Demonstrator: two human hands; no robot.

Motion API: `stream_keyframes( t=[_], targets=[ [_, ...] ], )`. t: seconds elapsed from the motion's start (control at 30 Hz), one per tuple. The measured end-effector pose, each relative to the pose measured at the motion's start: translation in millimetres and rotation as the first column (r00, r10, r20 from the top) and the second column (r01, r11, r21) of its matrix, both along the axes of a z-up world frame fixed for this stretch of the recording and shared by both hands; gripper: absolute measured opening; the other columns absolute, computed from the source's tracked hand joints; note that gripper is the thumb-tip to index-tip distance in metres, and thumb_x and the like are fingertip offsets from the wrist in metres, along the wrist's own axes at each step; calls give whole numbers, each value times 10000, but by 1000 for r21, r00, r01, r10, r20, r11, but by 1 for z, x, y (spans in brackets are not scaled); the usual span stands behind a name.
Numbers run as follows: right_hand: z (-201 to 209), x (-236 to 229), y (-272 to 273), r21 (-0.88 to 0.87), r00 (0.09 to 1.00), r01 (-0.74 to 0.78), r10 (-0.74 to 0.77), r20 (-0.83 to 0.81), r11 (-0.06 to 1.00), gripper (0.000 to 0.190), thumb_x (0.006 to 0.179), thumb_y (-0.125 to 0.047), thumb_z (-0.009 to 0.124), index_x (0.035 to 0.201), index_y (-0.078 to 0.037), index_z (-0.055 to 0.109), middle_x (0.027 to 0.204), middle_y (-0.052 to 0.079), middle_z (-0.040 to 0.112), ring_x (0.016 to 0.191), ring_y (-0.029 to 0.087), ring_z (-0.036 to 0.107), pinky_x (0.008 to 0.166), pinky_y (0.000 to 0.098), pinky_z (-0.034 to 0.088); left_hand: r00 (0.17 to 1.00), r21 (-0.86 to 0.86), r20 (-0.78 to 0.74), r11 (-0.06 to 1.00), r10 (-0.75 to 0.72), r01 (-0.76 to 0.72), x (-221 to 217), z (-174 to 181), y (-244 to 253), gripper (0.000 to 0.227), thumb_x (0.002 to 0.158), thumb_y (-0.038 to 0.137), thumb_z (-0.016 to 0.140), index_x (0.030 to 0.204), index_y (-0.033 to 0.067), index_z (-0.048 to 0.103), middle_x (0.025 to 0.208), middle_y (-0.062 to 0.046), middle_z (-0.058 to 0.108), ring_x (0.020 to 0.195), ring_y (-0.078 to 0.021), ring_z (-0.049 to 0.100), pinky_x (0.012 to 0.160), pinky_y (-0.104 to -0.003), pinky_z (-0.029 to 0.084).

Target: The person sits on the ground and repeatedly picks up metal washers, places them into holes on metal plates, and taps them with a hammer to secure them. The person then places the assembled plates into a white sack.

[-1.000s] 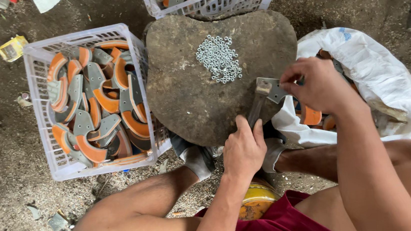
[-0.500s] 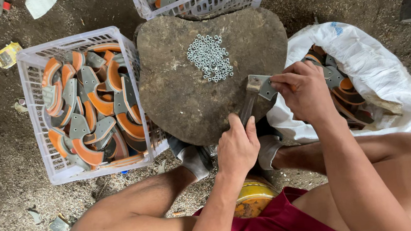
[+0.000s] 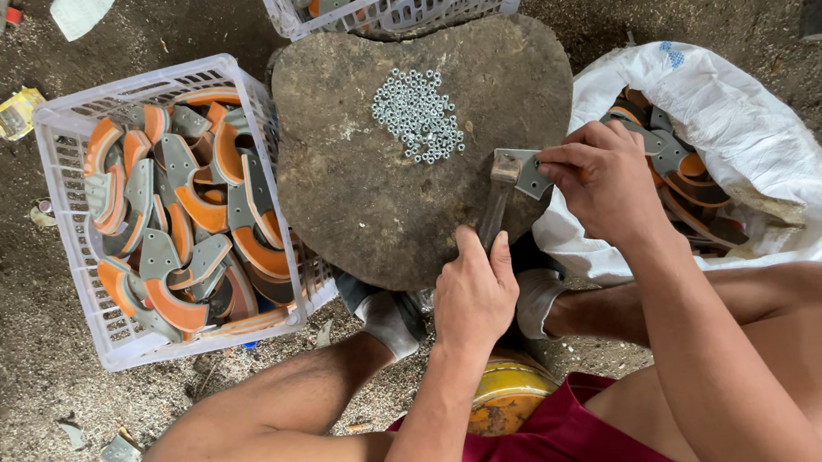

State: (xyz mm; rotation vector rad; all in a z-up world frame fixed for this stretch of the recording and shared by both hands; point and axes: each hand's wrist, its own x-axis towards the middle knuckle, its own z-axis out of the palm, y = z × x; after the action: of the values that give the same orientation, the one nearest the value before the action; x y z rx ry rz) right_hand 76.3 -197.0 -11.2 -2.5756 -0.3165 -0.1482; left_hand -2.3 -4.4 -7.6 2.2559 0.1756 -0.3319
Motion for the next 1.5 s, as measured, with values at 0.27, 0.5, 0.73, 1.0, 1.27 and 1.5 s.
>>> stream_keyframes(
  t=[0.27,0.5,0.73,1.0,1.27,1.5],
  targets=[
    [11,-17,-12,197,922,275,-199,-333,941,414,963,-218,729,1316,-11,669,1006,131,706,867,263,653,736,400,527,1000,34,5,999,-8,8,1,3,-1,444,1049,392,473,1163,-37,453,673,-309,672,657,-545,668,601,-641,520],
    [11,-15,-10,229,675,531,-243,-696,816,439,979,-291,680,1335,-34,680,779,101,721,586,137,634,560,320,509,998,-21,-8,998,-57,57,11,30,2,382,1056,374,480,1110,-4,486,689,-283,683,695,-524,680,625,-627,517],
    [14,-17,-8,228,700,518,-255,-668,824,417,962,-239,665,1328,-41,678,752,77,724,561,124,651,538,309,524,885,-306,466,940,10,151,-6,56,-2,291,1057,258,530,1152,-15,494,738,-240,671,698,-454,716,570,-518,566],
    [15,-16,-6,213,656,579,-295,-695,787,450,942,-281,715,1330,-57,671,744,127,714,534,158,614,542,342,506,986,35,107,991,-132,129,23,26,-7,303,1069,282,557,1141,-8,509,673,-269,662,658,-533,653,571,-613,493],
    [9,-18,-9,154,685,531,-315,-657,834,439,941,-299,706,1312,-65,688,738,115,732,546,172,656,584,348,522,871,-323,490,933,25,156,2,48,-3,299,1072,308,507,1123,14,489,734,-246,668,723,-481,723,570,-526,573],
    [10,-16,-10,165,799,450,-313,-514,878,421,940,-312,739,1282,-69,706,828,137,748,667,202,693,644,361,537,981,51,130,989,-143,137,22,42,-9,313,1065,298,562,1110,-9,533,697,-269,677,678,-512,668,575,-594,505]
  ],
)
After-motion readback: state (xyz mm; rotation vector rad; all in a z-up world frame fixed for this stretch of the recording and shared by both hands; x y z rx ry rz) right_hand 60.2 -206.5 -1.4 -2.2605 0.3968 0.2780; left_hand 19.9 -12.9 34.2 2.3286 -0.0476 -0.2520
